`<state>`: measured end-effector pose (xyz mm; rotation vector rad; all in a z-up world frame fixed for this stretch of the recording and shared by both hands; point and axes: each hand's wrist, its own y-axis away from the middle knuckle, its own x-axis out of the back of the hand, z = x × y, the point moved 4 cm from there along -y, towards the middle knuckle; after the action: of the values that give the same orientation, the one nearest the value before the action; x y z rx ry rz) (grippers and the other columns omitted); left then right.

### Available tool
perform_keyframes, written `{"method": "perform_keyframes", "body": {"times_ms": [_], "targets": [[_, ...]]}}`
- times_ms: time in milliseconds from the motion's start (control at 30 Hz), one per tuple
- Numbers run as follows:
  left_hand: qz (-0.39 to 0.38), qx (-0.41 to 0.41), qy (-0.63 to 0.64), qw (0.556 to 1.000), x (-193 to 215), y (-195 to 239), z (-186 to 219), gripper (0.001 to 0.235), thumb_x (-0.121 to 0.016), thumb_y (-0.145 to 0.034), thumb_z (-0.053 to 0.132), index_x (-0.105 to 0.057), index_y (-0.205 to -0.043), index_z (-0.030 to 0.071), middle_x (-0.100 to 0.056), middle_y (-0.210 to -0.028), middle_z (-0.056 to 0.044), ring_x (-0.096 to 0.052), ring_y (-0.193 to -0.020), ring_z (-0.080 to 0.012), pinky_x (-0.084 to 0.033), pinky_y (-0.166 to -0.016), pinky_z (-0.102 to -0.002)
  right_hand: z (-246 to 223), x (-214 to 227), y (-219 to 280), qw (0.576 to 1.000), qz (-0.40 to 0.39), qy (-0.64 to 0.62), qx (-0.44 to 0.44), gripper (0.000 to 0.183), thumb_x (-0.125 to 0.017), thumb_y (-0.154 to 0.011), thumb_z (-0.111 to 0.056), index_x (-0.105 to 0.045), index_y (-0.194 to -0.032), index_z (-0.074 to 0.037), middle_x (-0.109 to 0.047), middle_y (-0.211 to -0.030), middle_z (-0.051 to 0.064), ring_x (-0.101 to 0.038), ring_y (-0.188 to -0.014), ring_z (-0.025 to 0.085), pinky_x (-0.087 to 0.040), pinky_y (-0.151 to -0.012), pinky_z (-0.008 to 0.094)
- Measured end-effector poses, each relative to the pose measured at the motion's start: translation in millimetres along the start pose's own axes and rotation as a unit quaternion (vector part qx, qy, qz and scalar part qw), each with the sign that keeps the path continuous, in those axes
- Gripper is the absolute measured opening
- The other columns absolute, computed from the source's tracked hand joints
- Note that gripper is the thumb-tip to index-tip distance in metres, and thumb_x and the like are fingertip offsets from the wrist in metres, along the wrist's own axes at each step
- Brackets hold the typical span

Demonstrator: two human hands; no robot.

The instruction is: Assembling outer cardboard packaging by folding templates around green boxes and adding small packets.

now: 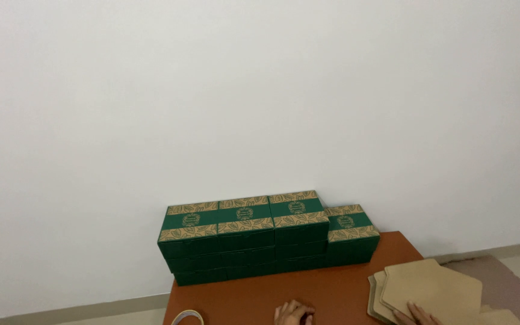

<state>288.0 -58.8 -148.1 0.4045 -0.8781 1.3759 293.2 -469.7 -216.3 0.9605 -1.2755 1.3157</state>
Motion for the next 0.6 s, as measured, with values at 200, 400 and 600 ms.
{"method": "perform_keyframes", "body": {"times_ms": [200, 400, 600], "targets": [[0.049, -0.034, 0.029, 0.998, 66, 27, 65, 0.023, -0.055, -0.094, 0.022, -0.073, -0.107, 0.024, -0.063, -0.099, 0.002, -0.057, -0.099, -0.0208, -0.036, -0.091, -0.036, -30, 181, 60, 0.972, -0.184, -0.104, 0.107, 0.077, -0.043, -0.095, -0.073, -0.009, -0.159, -0.046, 0.004, -0.17, -0.01, -0.002, -0.158, 0.01, -0.005, -0.128, 0.039], [0.016, -0.046, 0.019, 0.999, 44, 15, 46, 0.027, -0.053, -0.091, 0.021, -0.074, -0.106, 0.027, -0.061, -0.104, 0.004, -0.055, -0.101, -0.0186, -0.038, -0.089, -0.035, -38, 184, 54, 0.967, -0.232, -0.053, 0.09, 0.081, -0.036, -0.095, -0.081, -0.001, -0.16, -0.048, 0.005, -0.17, -0.011, 0.001, -0.158, 0.01, -0.006, -0.129, 0.04], [0.056, -0.089, -0.035, 0.994, 78, 34, 86, 0.016, -0.058, -0.093, 0.014, -0.072, -0.099, 0.01, -0.064, -0.101, -0.004, -0.059, -0.095, -0.025, -0.049, -0.08, -0.041, -46, 221, 81, 0.974, -0.072, -0.152, 0.154, 0.071, -0.041, -0.097, -0.068, -0.024, -0.158, -0.037, -0.009, -0.169, 0.0, -0.01, -0.156, 0.018, -0.011, -0.124, 0.043]]}}
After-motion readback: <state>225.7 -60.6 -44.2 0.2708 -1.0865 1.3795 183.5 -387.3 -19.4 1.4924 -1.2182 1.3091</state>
